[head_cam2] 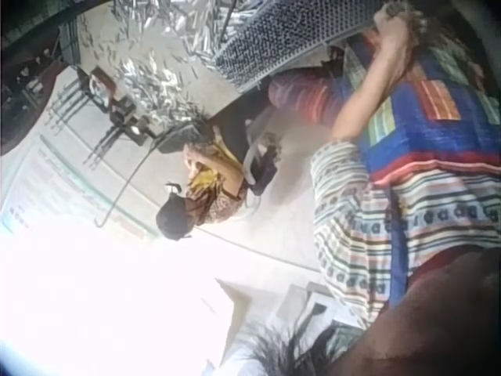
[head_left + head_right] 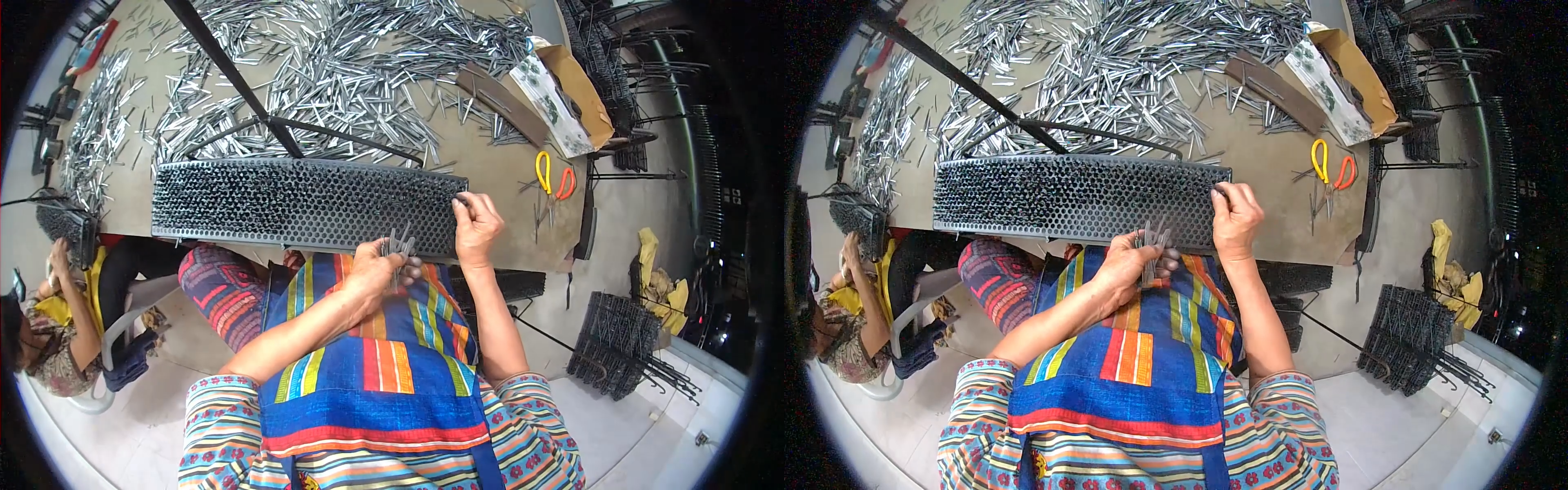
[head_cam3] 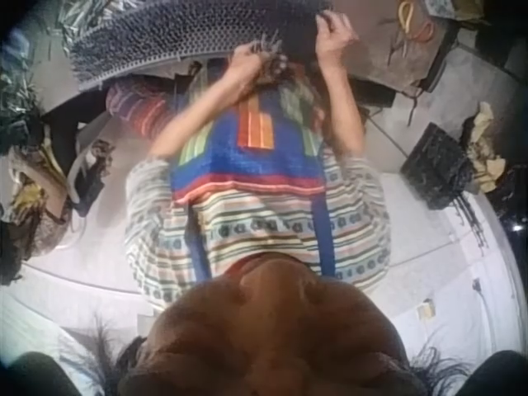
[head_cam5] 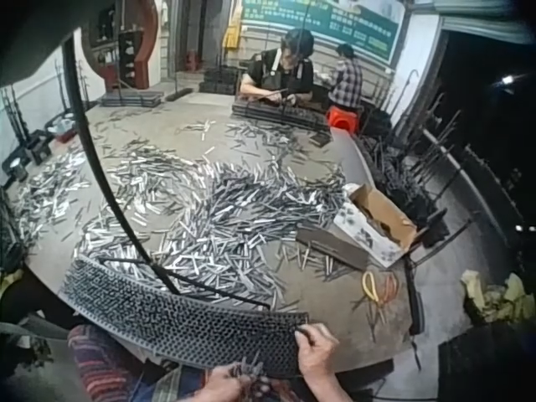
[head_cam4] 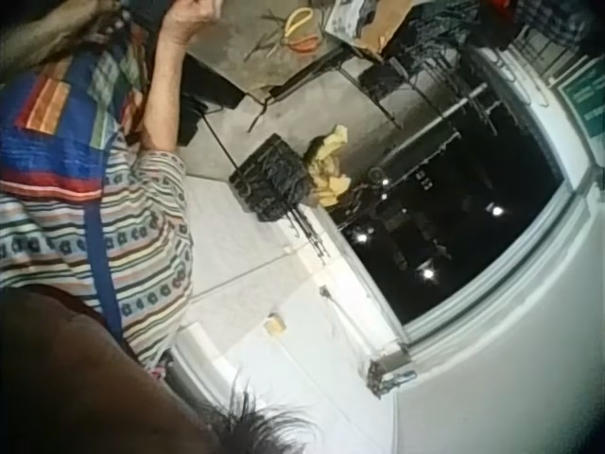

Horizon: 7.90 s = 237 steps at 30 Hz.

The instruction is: Inserting small metal pins into a perforated metal component on a workbench.

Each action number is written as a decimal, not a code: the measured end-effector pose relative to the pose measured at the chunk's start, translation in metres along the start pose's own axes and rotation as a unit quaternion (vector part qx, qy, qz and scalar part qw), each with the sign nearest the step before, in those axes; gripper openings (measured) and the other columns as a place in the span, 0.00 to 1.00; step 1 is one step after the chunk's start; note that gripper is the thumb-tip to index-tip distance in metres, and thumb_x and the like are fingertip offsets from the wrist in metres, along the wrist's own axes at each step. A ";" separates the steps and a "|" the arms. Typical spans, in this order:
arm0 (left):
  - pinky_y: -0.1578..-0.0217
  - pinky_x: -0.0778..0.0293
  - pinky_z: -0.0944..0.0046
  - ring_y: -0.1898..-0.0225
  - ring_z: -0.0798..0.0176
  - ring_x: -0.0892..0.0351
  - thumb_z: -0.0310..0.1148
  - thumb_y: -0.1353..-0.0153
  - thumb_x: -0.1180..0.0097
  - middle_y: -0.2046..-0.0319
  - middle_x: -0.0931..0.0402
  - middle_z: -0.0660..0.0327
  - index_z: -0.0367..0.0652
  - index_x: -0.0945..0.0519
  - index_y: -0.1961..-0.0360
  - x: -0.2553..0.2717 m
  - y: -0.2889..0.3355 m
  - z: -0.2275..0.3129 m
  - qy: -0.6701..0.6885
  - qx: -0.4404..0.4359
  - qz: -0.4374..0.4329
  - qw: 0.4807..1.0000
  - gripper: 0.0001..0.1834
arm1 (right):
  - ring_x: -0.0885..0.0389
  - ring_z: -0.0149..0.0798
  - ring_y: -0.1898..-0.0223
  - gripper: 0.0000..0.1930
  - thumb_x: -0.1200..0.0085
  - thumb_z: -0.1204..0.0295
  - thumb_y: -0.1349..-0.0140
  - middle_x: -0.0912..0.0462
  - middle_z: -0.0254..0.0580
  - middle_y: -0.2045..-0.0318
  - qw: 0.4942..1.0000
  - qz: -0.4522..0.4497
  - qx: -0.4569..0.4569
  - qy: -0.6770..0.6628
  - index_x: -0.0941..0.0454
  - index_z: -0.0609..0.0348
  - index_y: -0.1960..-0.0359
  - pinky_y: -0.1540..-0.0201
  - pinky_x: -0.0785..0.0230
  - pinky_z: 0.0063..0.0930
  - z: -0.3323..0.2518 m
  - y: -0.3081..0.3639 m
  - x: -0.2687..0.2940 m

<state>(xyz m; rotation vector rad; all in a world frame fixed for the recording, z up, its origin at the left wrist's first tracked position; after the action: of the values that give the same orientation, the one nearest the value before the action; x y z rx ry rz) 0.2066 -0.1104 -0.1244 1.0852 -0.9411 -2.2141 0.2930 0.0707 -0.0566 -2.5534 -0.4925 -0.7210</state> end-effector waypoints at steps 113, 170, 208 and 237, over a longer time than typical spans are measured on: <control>0.82 0.31 0.70 0.82 0.67 0.26 0.30 0.32 0.49 0.77 0.22 0.57 0.35 0.23 0.62 -0.008 0.002 -0.020 0.034 0.049 -0.081 0.995 0.08 | 0.30 0.26 0.78 0.06 0.40 0.85 0.47 0.24 0.37 0.78 0.999 -0.021 0.033 0.000 0.18 0.66 0.68 0.74 0.38 0.20 -0.010 -0.005 0.013; 0.76 0.23 0.69 0.73 0.67 0.18 0.19 0.38 0.54 0.68 0.18 0.57 0.40 0.27 0.57 0.009 0.009 -0.003 0.016 0.014 0.017 1.000 0.10 | 0.25 0.36 0.79 0.06 0.37 0.83 0.49 0.23 0.43 0.77 0.997 0.011 0.058 -0.056 0.22 0.64 0.72 0.75 0.33 0.26 -0.048 0.004 -0.035; 0.72 0.21 0.69 0.72 0.66 0.18 0.17 0.40 0.51 0.65 0.18 0.54 0.36 0.27 0.52 0.007 0.008 0.008 0.007 -0.021 0.030 0.999 0.15 | 0.28 0.22 0.77 0.03 0.38 0.82 0.45 0.21 0.32 0.76 0.993 0.013 -0.014 -0.113 0.19 0.66 0.69 0.74 0.36 0.18 -0.021 0.012 -0.028; 0.72 0.21 0.69 0.71 0.66 0.17 0.22 0.37 0.50 0.67 0.17 0.56 0.38 0.24 0.57 0.010 0.006 -0.006 -0.036 0.003 0.039 0.999 0.07 | 0.30 0.20 0.77 0.02 0.40 0.81 0.44 0.22 0.31 0.75 0.983 0.017 -0.041 -0.176 0.20 0.66 0.70 0.76 0.39 0.17 -0.016 0.016 -0.009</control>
<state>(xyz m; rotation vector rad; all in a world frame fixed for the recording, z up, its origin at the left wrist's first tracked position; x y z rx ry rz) 0.2067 -0.1233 -0.1274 0.9604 -1.0039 -2.2003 0.2867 0.0472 -0.0540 -2.7723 -0.5383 -0.2788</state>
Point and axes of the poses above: each hand's wrist, its own y-axis away from the middle knuckle, its own x-axis out of the back of the hand, z = x × y, the point moved 9 cm from there along -y, towards the middle knuckle
